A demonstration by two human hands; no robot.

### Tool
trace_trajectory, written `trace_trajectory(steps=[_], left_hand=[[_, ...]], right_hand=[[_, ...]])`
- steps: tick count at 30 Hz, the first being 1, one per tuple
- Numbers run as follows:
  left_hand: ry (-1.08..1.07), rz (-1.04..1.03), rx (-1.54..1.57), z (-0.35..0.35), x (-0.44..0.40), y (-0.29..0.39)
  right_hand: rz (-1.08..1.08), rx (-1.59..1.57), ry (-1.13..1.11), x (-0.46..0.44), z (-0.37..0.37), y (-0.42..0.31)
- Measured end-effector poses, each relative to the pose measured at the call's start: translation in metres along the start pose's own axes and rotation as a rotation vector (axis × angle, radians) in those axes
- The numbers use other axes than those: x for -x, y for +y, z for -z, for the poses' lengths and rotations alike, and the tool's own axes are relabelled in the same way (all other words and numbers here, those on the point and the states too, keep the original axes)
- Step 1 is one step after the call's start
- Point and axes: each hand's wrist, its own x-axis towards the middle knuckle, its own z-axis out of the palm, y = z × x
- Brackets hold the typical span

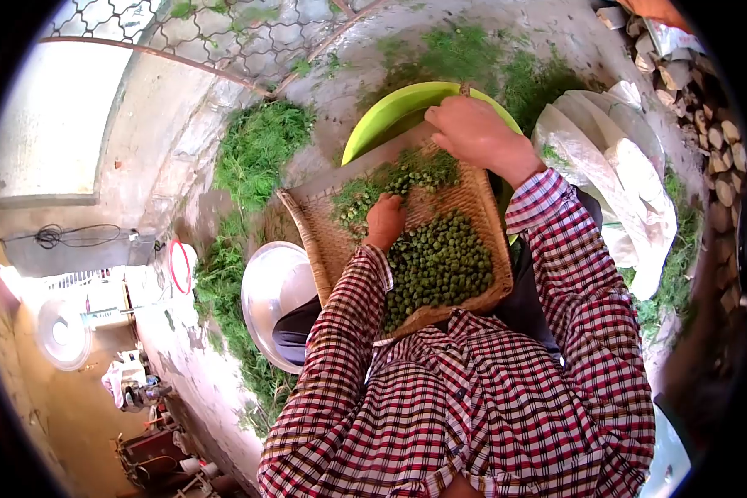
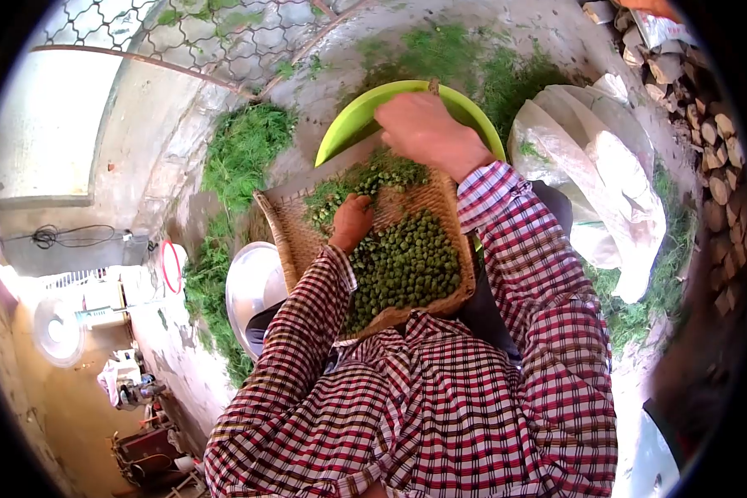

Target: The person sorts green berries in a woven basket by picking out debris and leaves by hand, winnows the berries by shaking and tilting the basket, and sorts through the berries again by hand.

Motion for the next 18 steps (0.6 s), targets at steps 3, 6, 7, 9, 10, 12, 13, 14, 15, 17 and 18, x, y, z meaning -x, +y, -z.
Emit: trace_trajectory(steps=[3,6,7,9,10,12,13,14,15,17,18], left_hand=[[-0.063,0.032,-0.102,-0.002,-0.004,0.002],[-0.097,0.01,-0.158,-0.012,-0.005,-0.008],[-0.046,0.004,-0.177,-0.018,-0.006,-0.012],[0.007,-0.002,-0.197,-0.022,-0.004,-0.018],[-0.026,-0.02,-0.134,-0.019,0.001,-0.022],[-0.059,-0.037,-0.074,-0.011,0.011,-0.032],[-0.18,-0.097,0.077,-0.003,0.017,-0.039],[-0.302,-0.157,0.231,0.002,0.022,-0.044],[-0.34,-0.091,0.336,0.022,0.027,-0.031],[-0.224,-0.082,0.299,0.021,0.025,-0.032],[-0.108,-0.075,0.261,0.02,0.022,-0.032]], right_hand=[[-0.005,-0.04,-0.039,-0.005,-0.001,-0.008],[-0.005,-0.051,-0.042,-0.005,-0.004,-0.009],[-0.003,-0.06,-0.026,-0.006,-0.005,-0.008],[-0.006,-0.054,-0.023,-0.006,-0.005,-0.007],[-0.012,-0.048,-0.024,-0.005,-0.005,-0.008],[-0.03,-0.04,-0.063,-0.005,-0.003,-0.009],[-0.048,-0.03,-0.101,-0.007,-0.002,-0.01],[-0.046,-0.033,-0.101,-0.007,-0.003,-0.011],[-0.048,-0.029,-0.113,-0.007,-0.003,-0.011],[-0.045,-0.028,-0.129,-0.007,-0.006,-0.011],[-0.037,-0.026,-0.12,-0.009,-0.008,-0.01]])
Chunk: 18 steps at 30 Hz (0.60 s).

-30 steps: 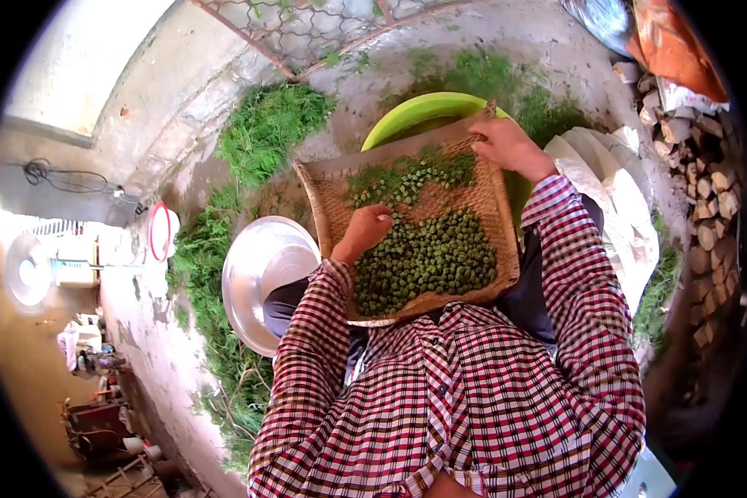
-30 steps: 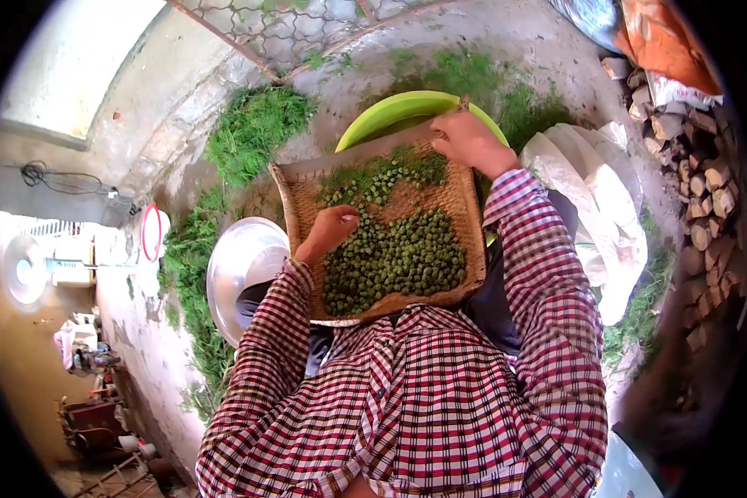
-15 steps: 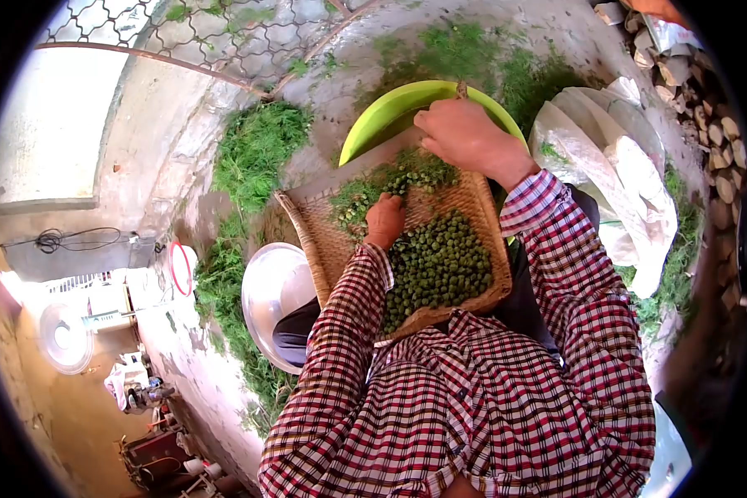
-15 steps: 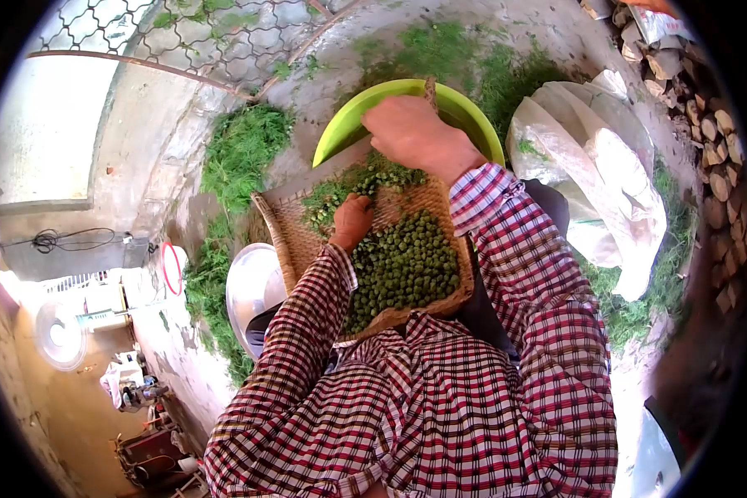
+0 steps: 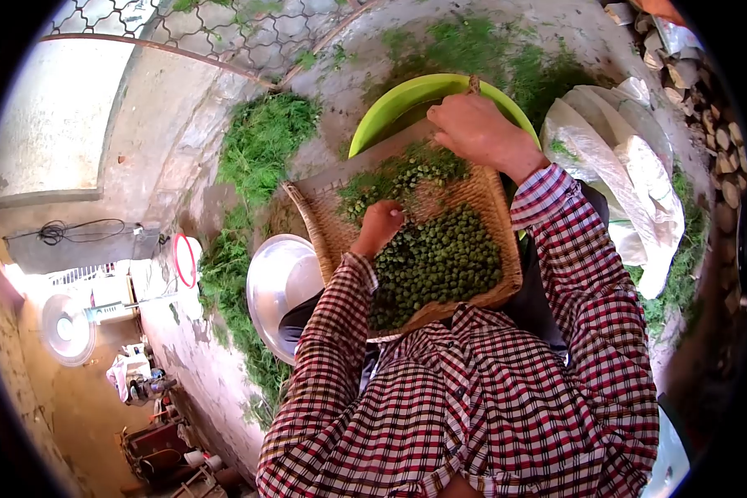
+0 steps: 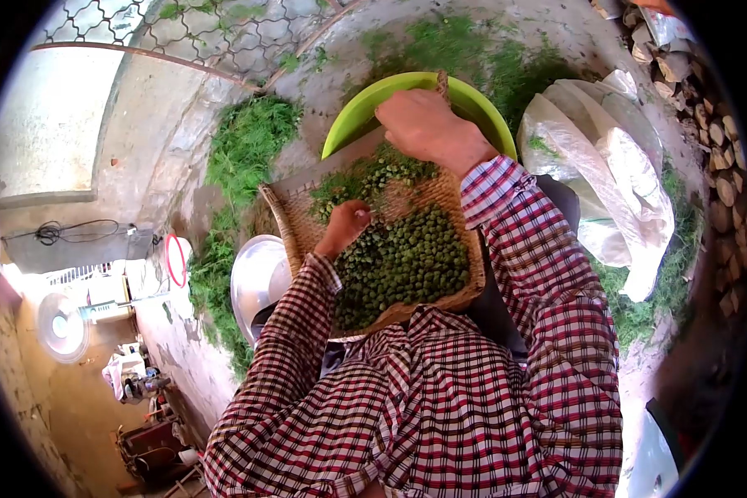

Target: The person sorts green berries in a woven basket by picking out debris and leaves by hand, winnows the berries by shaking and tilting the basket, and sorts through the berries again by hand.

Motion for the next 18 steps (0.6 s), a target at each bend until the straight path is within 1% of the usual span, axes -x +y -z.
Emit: trace_trajectory(steps=[2,4,5,6,8,9,13,15,18], left_hand=[[0.017,0.008,-0.04,-0.008,-0.011,0.0],[0.134,-0.03,-0.187,-0.018,-0.019,0.009],[0.103,0.065,-0.209,-0.022,-0.02,0.011],[0.099,0.06,-0.208,-0.023,-0.022,0.016],[0.013,0.13,-0.378,-0.024,-0.026,0.024],[-0.013,0.141,-0.409,-0.024,-0.027,0.029],[-0.024,0.207,-0.406,-0.031,-0.029,0.032],[-0.003,0.297,-0.352,-0.032,-0.03,0.035],[0.044,0.239,-0.268,-0.039,-0.032,0.025]], right_hand=[[0.008,0.004,0.009,-0.002,-0.001,-0.002],[-0.018,-0.007,0.001,-0.001,0.001,-0.003],[-0.023,-0.005,0.002,-0.002,0.0,-0.004],[-0.021,-0.002,0.006,-0.002,0.0,-0.003],[-0.026,0.003,0.009,-0.001,0.001,-0.001],[-0.017,0.004,0.022,0.0,0.003,0.0],[-0.03,-0.002,0.014,0.001,0.005,0.002],[-0.015,-0.009,0.032,0.001,0.005,0.003],[0.001,-0.027,0.068,0.003,0.005,0.004]])
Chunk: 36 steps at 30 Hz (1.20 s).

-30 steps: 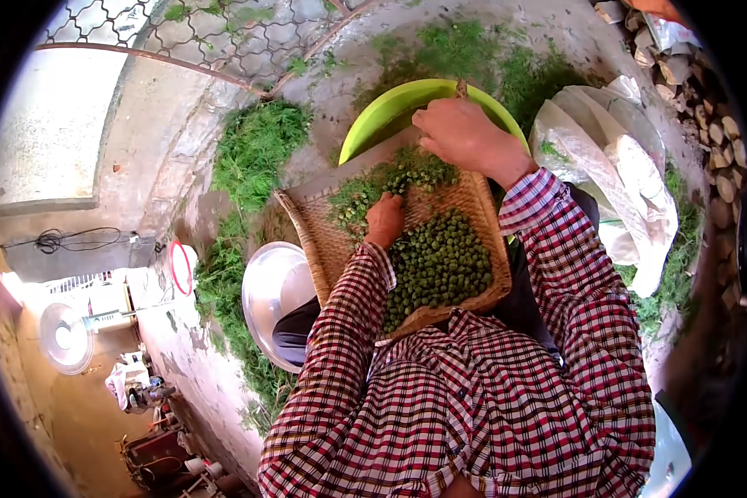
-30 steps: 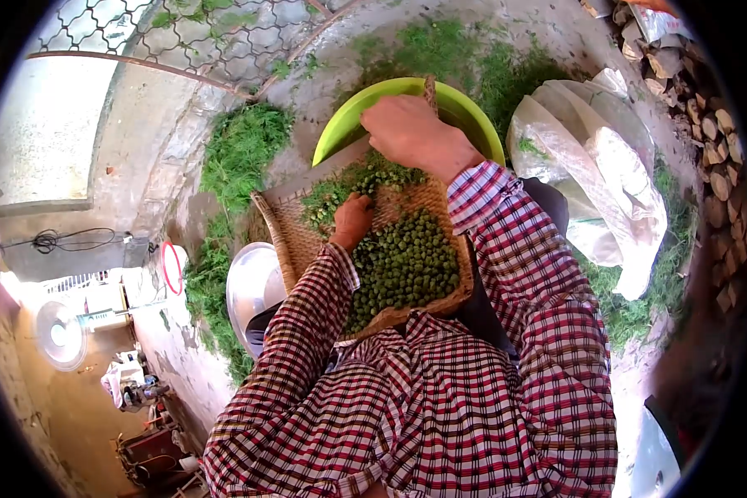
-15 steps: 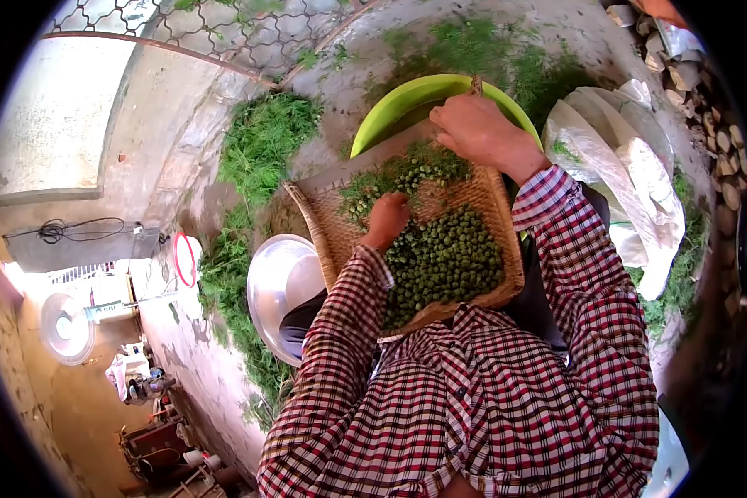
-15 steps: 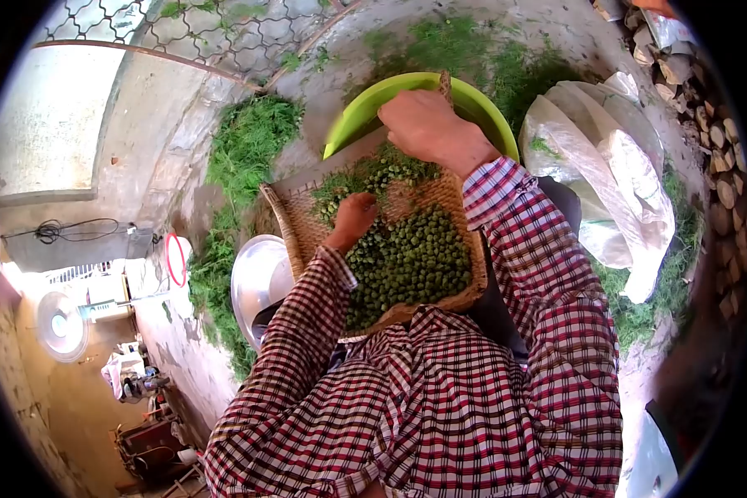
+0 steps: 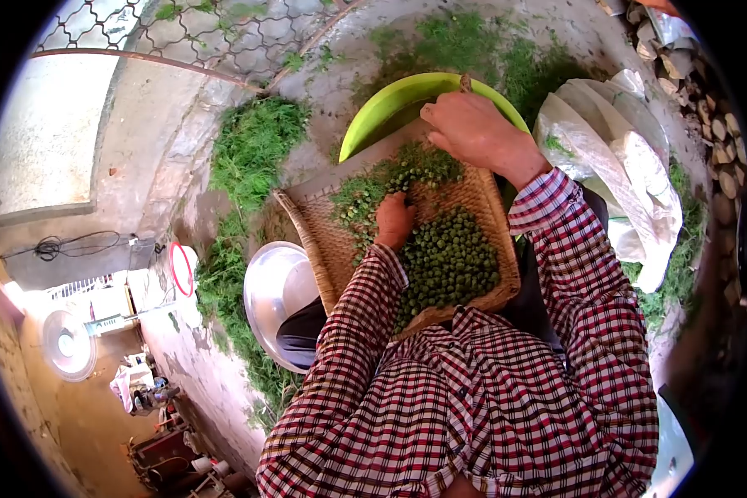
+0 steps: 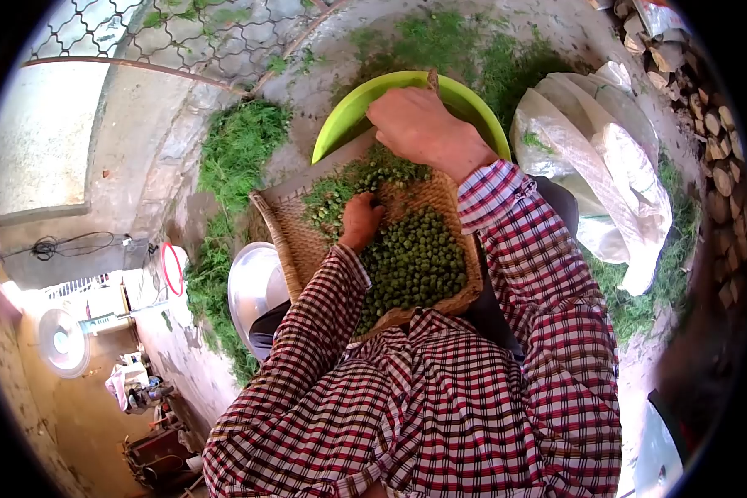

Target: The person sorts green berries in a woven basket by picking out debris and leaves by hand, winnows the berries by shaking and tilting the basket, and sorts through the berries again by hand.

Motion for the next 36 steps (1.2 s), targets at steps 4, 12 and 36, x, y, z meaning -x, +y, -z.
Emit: trace_trajectory(steps=[4,12,36], left_hand=[[-0.026,0.046,0.292,-0.001,-0.01,-0.007],[0.089,-0.075,-0.035,-0.007,-0.014,-0.009],[0.008,-0.268,0.44,0.069,-0.015,0.016]], right_hand=[[0.025,0.018,0.057,0.002,-0.002,0.007],[0.004,0.059,0.212,0.004,0.012,0.02],[-0.269,-0.915,0.735,0.007,0.049,0.085]])
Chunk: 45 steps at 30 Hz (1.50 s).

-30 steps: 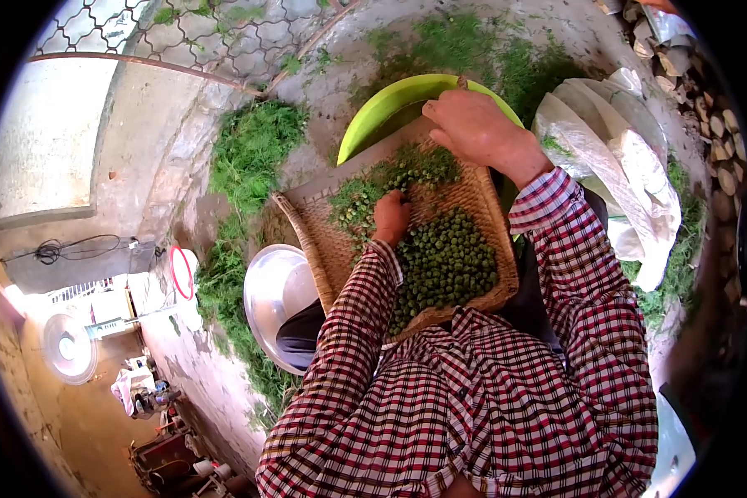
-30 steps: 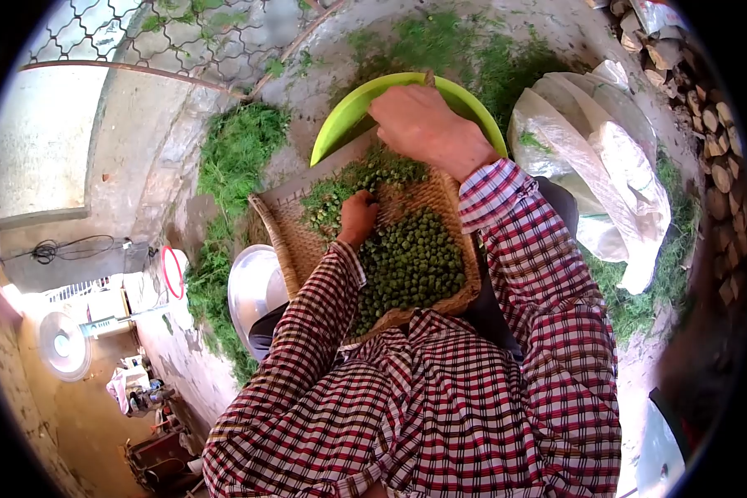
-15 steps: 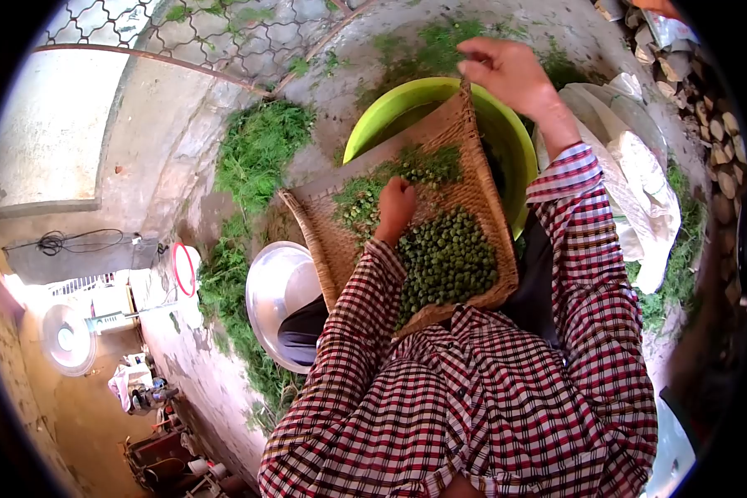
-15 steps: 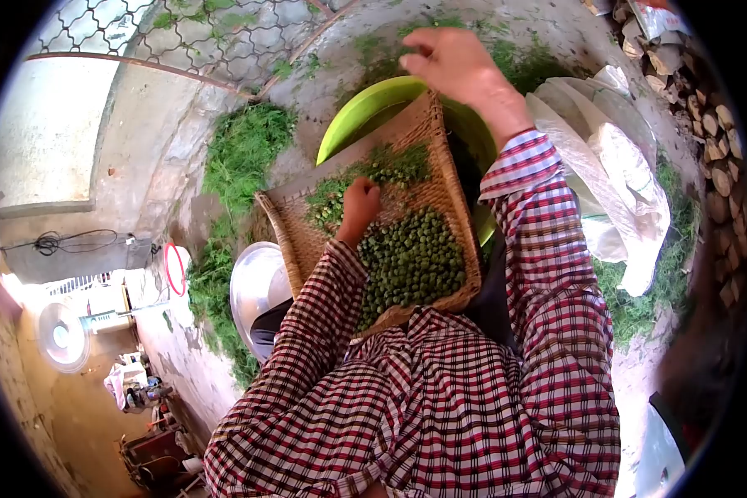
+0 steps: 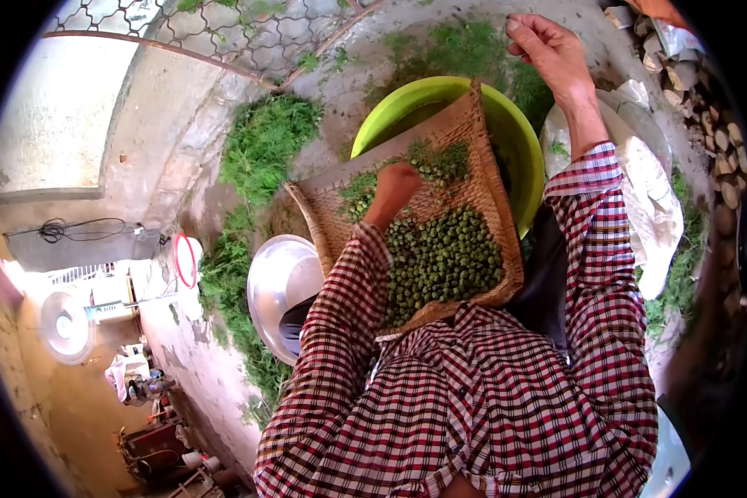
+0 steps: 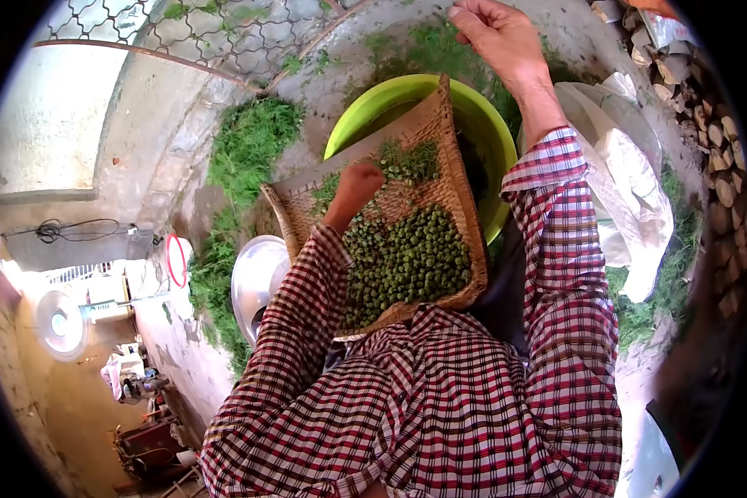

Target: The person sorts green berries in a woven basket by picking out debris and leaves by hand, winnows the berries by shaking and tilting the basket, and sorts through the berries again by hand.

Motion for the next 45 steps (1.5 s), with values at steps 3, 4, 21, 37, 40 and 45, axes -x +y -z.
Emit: trace_trajectory(steps=[3,4,21,37,40,45], left_hand=[[0.03,0.067,-0.152,-0.016,0.022,-0.047],[0.023,0.133,-0.207,-0.019,0.028,-0.052],[0.115,0.304,-0.352,-0.055,0.034,-0.057],[-0.179,-0.24,0.766,-0.002,0.024,0.085],[-0.108,-0.114,0.475,0.023,0.01,0.064],[0.004,0.008,-0.334,0.007,0.024,-0.06]], right_hand=[[0.019,0.027,-0.037,-0.001,-0.009,0.002],[0.04,0.042,-0.046,-0.001,-0.012,0.003],[0.188,0.262,-0.099,0.006,-0.033,0.003],[0.082,0.118,-0.089,0.004,-0.036,0.005],[0.101,0.112,-0.042,0.001,-0.027,0.01],[0.117,0.217,-0.06,0.003,-0.027,0.006]])
